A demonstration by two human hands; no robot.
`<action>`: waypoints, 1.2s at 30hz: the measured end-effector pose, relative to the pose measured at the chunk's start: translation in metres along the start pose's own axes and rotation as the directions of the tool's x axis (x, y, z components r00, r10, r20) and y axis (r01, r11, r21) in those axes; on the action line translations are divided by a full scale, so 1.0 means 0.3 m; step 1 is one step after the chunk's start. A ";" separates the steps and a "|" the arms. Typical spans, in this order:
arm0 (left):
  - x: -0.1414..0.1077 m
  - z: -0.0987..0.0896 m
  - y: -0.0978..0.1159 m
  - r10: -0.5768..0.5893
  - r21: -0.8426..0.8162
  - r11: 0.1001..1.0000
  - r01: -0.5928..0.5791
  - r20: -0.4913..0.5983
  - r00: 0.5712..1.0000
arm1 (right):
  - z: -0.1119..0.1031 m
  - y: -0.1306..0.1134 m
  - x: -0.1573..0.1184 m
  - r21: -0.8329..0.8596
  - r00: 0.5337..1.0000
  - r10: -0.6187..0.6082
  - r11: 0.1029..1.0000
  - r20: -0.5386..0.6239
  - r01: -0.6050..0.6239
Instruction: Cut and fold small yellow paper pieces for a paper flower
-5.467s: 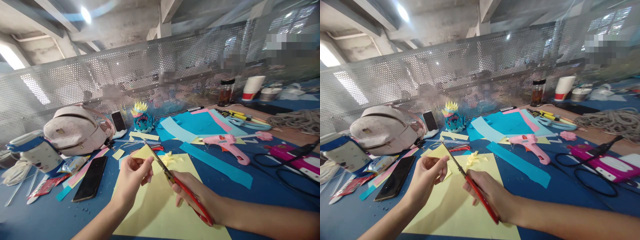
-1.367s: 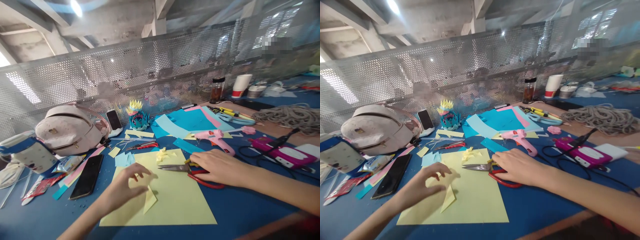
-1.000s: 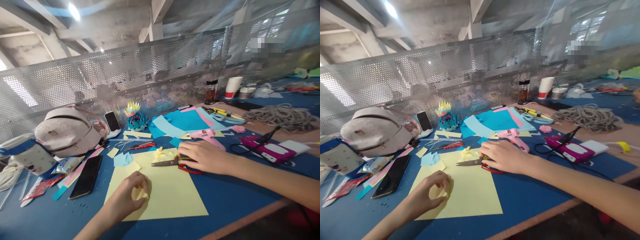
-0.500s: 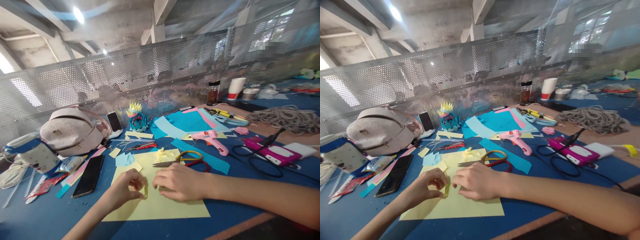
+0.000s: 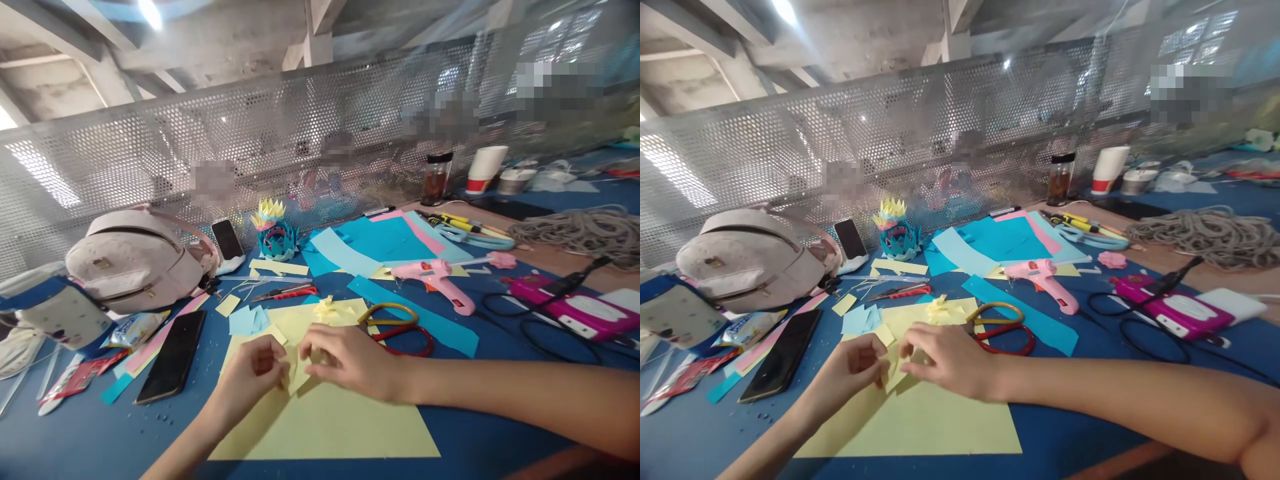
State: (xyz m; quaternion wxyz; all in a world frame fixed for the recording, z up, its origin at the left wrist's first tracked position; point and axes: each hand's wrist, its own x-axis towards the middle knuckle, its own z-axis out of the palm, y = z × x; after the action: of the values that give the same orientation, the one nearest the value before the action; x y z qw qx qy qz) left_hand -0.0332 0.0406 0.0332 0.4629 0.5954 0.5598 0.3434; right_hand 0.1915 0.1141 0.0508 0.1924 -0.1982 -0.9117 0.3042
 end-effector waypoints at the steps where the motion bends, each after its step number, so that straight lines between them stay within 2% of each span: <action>1: 0.001 0.015 0.001 0.001 -0.045 0.999 -0.002 -0.007 1.000 | -0.003 0.002 0.003 0.074 0.998 0.056 0.996 -0.027 -0.053; 4: 0.003 0.053 0.002 0.008 -0.145 0.989 -0.013 -0.033 0.999 | -0.007 0.007 0.007 0.256 0.986 0.160 0.956 -0.045 -0.143; 7: 0.006 0.076 0.003 0.000 -0.187 0.982 -0.006 -0.029 1.000 | -0.004 0.009 0.000 0.339 0.981 0.195 0.923 -0.006 -0.182; 11: 0.010 0.085 0.004 -0.028 -0.158 0.987 0.029 0.011 1.000 | -0.004 0.012 -0.014 0.266 0.980 0.187 0.944 0.064 -0.198; 14: 0.004 0.086 0.011 -0.022 -0.072 0.997 0.021 -0.018 1.000 | -0.002 0.023 -0.023 0.158 0.984 0.160 0.973 0.073 -0.170; 19: -0.012 0.081 0.021 0.067 0.177 0.983 -0.051 -0.090 0.994 | 0.019 0.057 -0.035 0.016 0.999 0.043 0.999 0.005 -0.043; 23: -0.013 0.074 0.003 0.129 0.297 0.950 -0.097 -0.088 0.988 | 0.032 0.080 -0.043 -0.070 0.997 -0.070 0.995 -0.037 0.067; 31: -0.015 0.052 -0.024 0.259 0.362 0.897 -0.252 0.032 0.965 | 0.030 0.105 -0.047 -0.086 0.981 -0.196 0.977 0.002 0.196; 36: -0.021 0.040 -0.032 0.331 0.363 0.866 -0.343 0.098 0.939 | 0.020 0.108 -0.050 -0.079 0.934 -0.352 0.931 0.067 0.356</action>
State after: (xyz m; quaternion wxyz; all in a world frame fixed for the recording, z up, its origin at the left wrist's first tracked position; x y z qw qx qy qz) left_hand -0.0261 0.0320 0.0208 0.2825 0.7666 0.4949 0.2958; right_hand 0.2093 0.1278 0.0224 0.2113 -0.0312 -0.9498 0.2285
